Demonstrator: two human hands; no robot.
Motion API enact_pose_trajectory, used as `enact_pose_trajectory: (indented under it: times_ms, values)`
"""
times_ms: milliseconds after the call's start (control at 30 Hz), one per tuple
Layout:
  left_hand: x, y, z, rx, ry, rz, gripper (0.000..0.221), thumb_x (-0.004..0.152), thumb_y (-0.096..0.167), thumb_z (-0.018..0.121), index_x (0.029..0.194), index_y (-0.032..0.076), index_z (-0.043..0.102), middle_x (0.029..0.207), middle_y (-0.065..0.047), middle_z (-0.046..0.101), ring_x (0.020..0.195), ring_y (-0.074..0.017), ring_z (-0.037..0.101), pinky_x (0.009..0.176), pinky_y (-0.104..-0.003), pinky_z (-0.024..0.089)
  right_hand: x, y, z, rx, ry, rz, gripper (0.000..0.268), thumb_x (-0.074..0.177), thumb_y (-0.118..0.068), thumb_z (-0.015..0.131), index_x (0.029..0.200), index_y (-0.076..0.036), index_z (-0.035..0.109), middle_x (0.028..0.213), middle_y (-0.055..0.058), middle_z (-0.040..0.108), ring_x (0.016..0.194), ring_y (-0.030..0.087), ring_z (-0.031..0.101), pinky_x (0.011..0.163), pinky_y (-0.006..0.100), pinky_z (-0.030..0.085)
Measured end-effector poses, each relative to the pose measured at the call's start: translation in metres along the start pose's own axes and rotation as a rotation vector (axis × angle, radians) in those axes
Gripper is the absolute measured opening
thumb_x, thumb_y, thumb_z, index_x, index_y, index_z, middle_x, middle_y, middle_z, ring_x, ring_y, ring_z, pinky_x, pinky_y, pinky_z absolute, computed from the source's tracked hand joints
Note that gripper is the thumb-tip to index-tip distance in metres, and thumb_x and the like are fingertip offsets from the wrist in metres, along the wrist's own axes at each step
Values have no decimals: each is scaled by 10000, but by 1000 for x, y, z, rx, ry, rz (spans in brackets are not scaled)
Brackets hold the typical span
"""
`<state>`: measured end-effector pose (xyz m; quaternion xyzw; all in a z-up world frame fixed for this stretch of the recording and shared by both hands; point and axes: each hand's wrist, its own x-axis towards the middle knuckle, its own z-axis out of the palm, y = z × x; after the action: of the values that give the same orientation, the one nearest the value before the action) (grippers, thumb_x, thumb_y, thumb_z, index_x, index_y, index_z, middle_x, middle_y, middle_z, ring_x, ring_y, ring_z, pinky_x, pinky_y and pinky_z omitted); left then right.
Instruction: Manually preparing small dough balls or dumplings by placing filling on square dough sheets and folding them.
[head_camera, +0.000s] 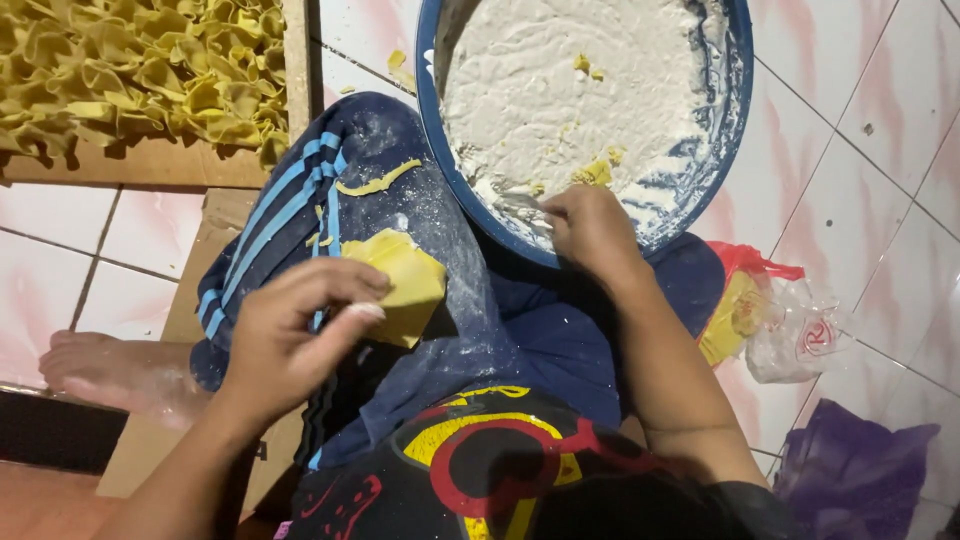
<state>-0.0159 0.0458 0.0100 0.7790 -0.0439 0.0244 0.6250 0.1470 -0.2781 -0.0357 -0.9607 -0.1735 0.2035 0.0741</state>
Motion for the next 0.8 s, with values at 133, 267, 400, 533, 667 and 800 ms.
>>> enact_pose_trajectory:
  times_ms: [133, 267, 400, 533, 667, 800]
  values:
    - [17, 14, -2, -751, 151, -256, 122, 909, 171, 694, 853, 76, 640, 1255, -234, 670, 1156, -399, 661, 986, -562, 567, -3, -9, -7, 28, 13, 82, 150, 857, -95, 712, 971, -96, 810, 871, 154, 740, 832, 374, 694, 764, 476, 559]
    - [28, 19, 5, -1380, 294, -319, 223, 976, 262, 723, 984, 96, 575, 1363, -231, 567, 1369, -425, 522, 1163, -534, 463, 6, -34, -17, 242, -159, 231, 232, 870, -57, 648, 1037, 2, 798, 808, 170, 765, 581, 246, 653, 597, 360, 550]
    - [31, 17, 11, -1458, 370, -367, 305, 1008, 344, 640, 1105, 59, 591, 1417, -265, 559, 1343, -402, 557, 1163, -513, 464, 10, -28, -15, 405, -197, 265, 214, 867, -73, 663, 1000, 33, 794, 634, 112, 709, 484, 181, 603, 501, 313, 500]
    - [36, 19, 20, -1436, 455, -508, 535, 947, 259, 649, 1365, -54, 535, 1413, -240, 584, 1289, -356, 595, 1070, -444, 523, 6, -2, -3, 753, -180, 152, 223, 855, -58, 697, 1029, 55, 777, 688, 87, 710, 515, 125, 575, 464, 247, 440]
    - [49, 35, 29, -1250, 485, -597, 444, 974, 237, 544, 1380, 57, 551, 1325, -271, 633, 1179, -318, 647, 1020, -388, 556, -13, -15, -23, 938, -118, 31, 198, 895, -37, 716, 1059, 63, 765, 695, 71, 693, 501, 86, 529, 443, 204, 393]
    - [56, 17, 64, -1265, 537, -512, 474, 984, 279, 572, 1395, 43, 560, 1357, -231, 655, 1148, -355, 703, 990, -571, 591, -46, -49, -20, 969, 106, 15, 166, 905, -15, 743, 1065, 1, 782, 715, 141, 739, 606, 173, 675, 558, 294, 565]
